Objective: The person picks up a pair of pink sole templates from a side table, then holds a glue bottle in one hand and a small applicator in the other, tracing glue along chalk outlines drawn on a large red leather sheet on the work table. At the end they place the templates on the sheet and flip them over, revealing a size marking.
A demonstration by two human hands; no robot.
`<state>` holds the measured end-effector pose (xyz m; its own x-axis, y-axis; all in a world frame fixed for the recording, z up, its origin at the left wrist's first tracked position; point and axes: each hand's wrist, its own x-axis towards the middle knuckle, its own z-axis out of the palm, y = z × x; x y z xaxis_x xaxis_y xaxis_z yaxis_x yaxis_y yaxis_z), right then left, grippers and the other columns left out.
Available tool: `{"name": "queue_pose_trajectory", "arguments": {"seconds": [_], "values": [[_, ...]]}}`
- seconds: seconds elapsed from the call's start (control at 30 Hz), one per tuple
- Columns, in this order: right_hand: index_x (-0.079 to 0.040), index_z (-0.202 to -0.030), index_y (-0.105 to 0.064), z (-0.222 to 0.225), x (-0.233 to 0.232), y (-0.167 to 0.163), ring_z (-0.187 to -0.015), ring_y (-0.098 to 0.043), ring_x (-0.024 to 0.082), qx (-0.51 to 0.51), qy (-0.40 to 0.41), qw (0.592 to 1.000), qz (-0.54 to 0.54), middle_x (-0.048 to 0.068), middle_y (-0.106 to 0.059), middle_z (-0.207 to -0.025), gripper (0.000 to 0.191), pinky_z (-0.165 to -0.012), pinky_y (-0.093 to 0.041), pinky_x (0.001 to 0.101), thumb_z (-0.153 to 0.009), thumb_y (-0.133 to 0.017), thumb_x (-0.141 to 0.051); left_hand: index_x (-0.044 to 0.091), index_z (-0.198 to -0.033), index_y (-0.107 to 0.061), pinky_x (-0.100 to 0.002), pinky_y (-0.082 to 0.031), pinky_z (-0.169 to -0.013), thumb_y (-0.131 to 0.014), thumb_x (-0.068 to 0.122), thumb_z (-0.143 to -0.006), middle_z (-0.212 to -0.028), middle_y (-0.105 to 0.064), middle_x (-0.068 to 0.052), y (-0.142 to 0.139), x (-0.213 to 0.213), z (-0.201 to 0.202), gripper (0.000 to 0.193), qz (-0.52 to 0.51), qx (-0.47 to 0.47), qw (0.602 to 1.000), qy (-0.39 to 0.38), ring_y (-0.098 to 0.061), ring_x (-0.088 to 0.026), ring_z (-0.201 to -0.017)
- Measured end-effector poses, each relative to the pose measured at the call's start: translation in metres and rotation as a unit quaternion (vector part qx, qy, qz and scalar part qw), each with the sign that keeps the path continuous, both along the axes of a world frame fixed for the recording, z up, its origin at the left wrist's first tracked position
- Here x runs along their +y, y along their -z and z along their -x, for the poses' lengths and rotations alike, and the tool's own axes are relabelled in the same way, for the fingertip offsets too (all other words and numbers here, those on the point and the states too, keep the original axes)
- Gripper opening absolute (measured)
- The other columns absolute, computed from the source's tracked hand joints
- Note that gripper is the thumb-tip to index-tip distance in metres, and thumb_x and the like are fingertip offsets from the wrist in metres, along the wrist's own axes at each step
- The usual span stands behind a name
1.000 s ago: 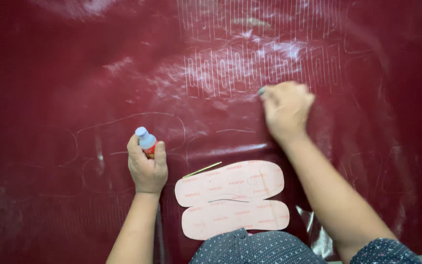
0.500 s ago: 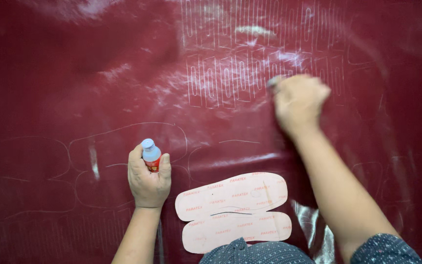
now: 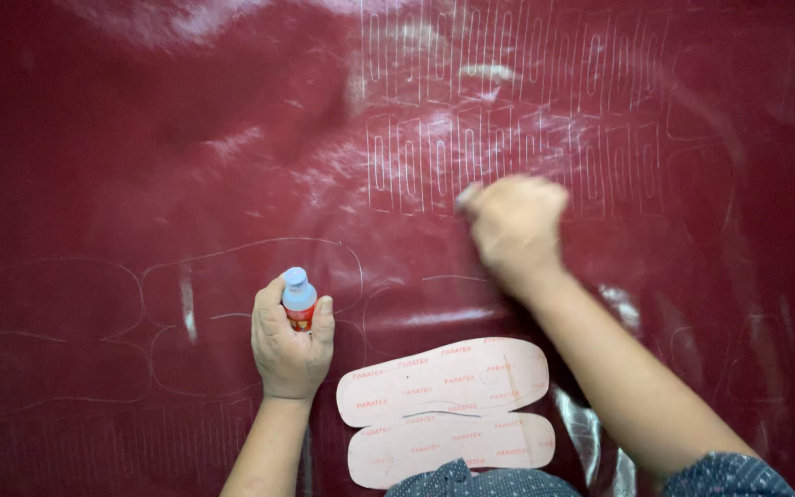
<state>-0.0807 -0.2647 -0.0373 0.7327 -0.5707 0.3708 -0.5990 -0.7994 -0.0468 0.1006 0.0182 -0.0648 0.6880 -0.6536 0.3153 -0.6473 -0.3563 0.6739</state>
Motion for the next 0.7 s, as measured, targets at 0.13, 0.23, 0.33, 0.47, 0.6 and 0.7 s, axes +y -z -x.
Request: {"name": "queue_pose_trajectory", "arguments": {"seconds": [0.13, 0.23, 0.33, 0.47, 0.6, 0.7], "values": [[-0.018, -0.095, -0.078, -0.001, -0.006, 0.003, -0.091, -0.061, 0.025, -0.104, -0.013, 0.993, -0.052, 0.002, -0.069, -0.089, 0.007, -0.079, -0.036, 0.0473, -0.098, -0.071, -0.018, 0.002, -0.132, -0.052, -0.045, -0.053, -0.09, -0.074, 0.03, -0.094, -0.112, -0.062, -0.015, -0.001, 0.0, 0.0, 0.053, 0.001, 0.002, 1.0, -0.002, -0.064, -0.033, -0.101], [-0.017, -0.085, -0.075, -0.007, -0.007, 0.0, -0.087, -0.061, 0.026, -0.034, 0.065, 0.997, -0.019, 0.004, -0.069, -0.087, 0.018, -0.077, -0.036, 0.0467, -0.103, -0.072, -0.019, 0.002, -0.132, -0.051, -0.045, -0.053, -0.09, -0.075, 0.029, -0.094, -0.113, -0.062, -0.016, -0.001, 0.0, 0.0, 0.052, 0.003, -0.005, 1.0, -0.001, -0.064, -0.034, -0.102], [-0.015, -0.09, -0.075, -0.02, 0.014, -0.009, -0.086, -0.064, 0.024, -0.101, -0.112, 0.987, -0.053, 0.004, -0.069, -0.087, 0.014, -0.08, -0.041, 0.0484, -0.101, -0.068, -0.019, 0.002, -0.132, -0.052, -0.045, -0.053, -0.09, -0.075, 0.028, -0.093, -0.112, -0.063, -0.016, -0.002, -0.001, 0.0, 0.052, 0.006, -0.001, 1.0, 0.001, -0.065, -0.033, -0.101], [-0.015, -0.066, -0.07, -0.035, -0.007, -0.03, -0.061, -0.058, 0.029, 0.169, 0.14, 0.975, -0.035, 0.01, -0.063, -0.064, 0.052, -0.055, -0.037, 0.0488, -0.11, -0.061, -0.041, 0.002, -0.131, -0.052, -0.045, -0.053, -0.09, -0.076, 0.028, -0.093, -0.112, -0.063, -0.016, -0.003, 0.0, 0.0, 0.052, 0.003, 0.0, 1.0, 0.001, -0.065, -0.034, -0.101], [-0.018, -0.076, -0.073, -0.038, 0.002, -0.015, -0.072, -0.061, 0.028, 0.015, -0.025, 0.999, -0.013, 0.007, -0.065, -0.072, 0.031, -0.067, -0.039, 0.0476, -0.103, -0.058, -0.021, 0.002, -0.131, -0.051, -0.045, -0.053, -0.089, -0.076, 0.028, -0.093, -0.112, -0.063, -0.017, -0.003, -0.001, -0.001, 0.052, 0.006, -0.003, 1.0, 0.003, -0.065, -0.035, -0.101], [-0.025, -0.073, -0.076, -0.036, -0.001, 0.003, -0.064, -0.06, 0.029, 0.127, -0.047, 0.989, -0.061, 0.006, -0.063, -0.065, 0.032, -0.065, -0.04, 0.0493, -0.099, -0.058, -0.021, 0.002, -0.132, -0.051, -0.046, -0.053, -0.091, -0.075, 0.028, -0.092, -0.114, -0.063, -0.017, -0.003, -0.001, -0.002, 0.053, 0.017, -0.003, 1.0, 0.007, -0.065, -0.035, -0.103]]}}
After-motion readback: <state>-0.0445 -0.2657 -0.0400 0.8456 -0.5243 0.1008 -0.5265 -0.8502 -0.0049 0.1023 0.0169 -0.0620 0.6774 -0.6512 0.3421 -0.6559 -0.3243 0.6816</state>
